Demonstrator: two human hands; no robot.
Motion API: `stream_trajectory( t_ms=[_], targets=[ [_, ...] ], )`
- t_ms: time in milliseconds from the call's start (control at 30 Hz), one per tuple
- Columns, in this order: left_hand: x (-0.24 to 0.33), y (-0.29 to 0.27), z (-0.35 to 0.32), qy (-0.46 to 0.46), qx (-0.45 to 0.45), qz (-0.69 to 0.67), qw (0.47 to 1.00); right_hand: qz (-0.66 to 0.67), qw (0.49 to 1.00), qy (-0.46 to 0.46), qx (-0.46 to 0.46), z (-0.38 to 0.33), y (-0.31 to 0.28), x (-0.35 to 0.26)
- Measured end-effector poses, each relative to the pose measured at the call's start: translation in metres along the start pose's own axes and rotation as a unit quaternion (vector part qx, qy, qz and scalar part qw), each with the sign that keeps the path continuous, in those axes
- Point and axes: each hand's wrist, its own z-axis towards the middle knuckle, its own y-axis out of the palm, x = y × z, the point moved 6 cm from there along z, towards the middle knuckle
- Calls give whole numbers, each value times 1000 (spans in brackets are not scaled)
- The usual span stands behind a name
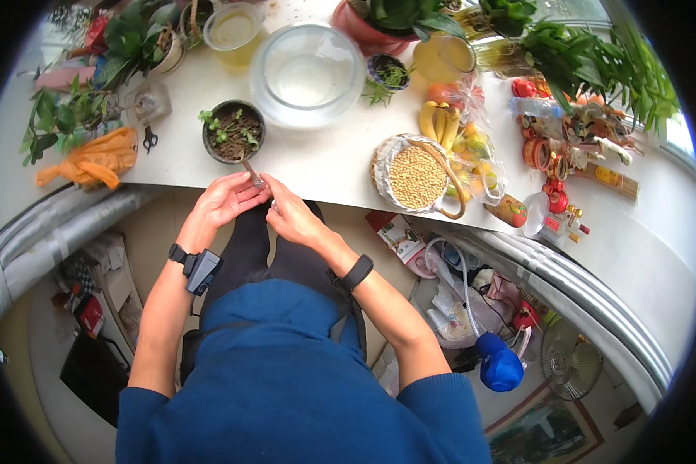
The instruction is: The person moves several potted plants on a table, then uses a small metal spoon to loosen soil and remove debris from one pot. The person handles the plants and soil directly, occasionally adjusting the pot's position.
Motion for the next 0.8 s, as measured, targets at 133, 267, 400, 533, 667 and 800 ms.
stream_trajectory(
  t_ms=[133,267,400,533,667,800],
  targets=[
    [-8,-1,8,13,48,-55,997,185,980,58,29,-2,-37,31],
    [-13,-5,0,47,67,-68,994,332,922,168,108,-5,-82,79],
    [-5,-10,-24,90,95,-31,991,252,936,171,179,7,-120,123],
    [6,-11,-44,126,160,82,976,-224,948,55,218,17,-158,103],
    [22,-11,-50,124,172,216,953,-68,960,-43,268,38,-194,30],
    [30,-16,-48,126,176,238,947,219,965,29,141,118,-185,-21]
  ],
)
